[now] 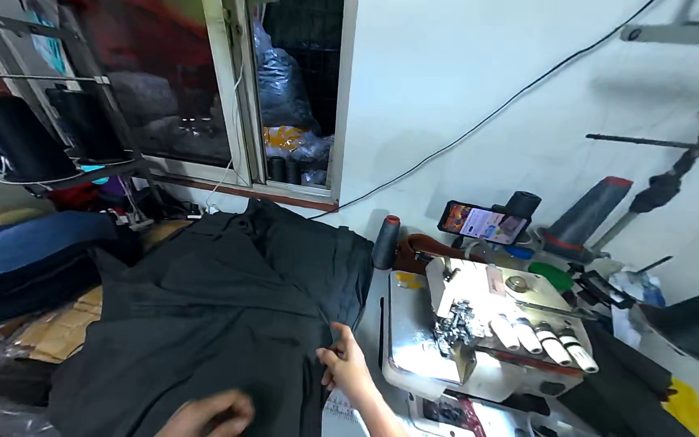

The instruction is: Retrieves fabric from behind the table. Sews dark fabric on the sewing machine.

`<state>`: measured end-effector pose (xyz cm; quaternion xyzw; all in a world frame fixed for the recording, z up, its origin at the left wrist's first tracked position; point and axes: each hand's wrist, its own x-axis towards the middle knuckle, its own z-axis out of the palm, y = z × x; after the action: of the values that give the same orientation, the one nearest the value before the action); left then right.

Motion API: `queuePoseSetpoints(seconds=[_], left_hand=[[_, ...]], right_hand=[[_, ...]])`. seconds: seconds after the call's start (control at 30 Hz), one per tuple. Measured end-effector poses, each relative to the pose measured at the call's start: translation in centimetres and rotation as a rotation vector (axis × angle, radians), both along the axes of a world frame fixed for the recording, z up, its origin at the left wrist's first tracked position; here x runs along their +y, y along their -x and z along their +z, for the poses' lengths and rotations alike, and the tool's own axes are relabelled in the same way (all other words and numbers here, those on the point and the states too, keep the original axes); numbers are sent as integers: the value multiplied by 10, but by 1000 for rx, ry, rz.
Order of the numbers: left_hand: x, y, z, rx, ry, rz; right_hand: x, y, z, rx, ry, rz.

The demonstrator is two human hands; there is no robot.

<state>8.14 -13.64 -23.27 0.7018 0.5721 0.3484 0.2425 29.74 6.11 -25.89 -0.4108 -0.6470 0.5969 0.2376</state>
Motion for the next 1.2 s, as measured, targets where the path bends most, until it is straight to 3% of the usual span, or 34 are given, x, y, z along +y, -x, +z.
queuePoseSetpoints(seconds=[0.07,0.2,0.37,0.53,0.63,0.73,1.07,1.2], left_hand=[[51,-13,-13,81,-98,98],[122,-23,-26,195,115,274],[133,-19,-65,92,-194,367],[128,-15,-64,-78,-398,296],[126,-16,-33,-197,-423,123],[128,-19,-14,-178,-448,59],[131,-26,-16,-280,-359,43],[130,-21,-12,-160,-306,40]], right_hand=[[7,-2,-1,-13,247,-6],[-8,-14,-6,-34,405,105],[-8,1,-4,182,501,-101],[2,16,-4,404,240,-379],[0,18,-2,460,42,-349],[-11,21,2,444,-126,-281],[-30,20,13,336,-229,-197],[-33,22,12,321,-316,-195]])
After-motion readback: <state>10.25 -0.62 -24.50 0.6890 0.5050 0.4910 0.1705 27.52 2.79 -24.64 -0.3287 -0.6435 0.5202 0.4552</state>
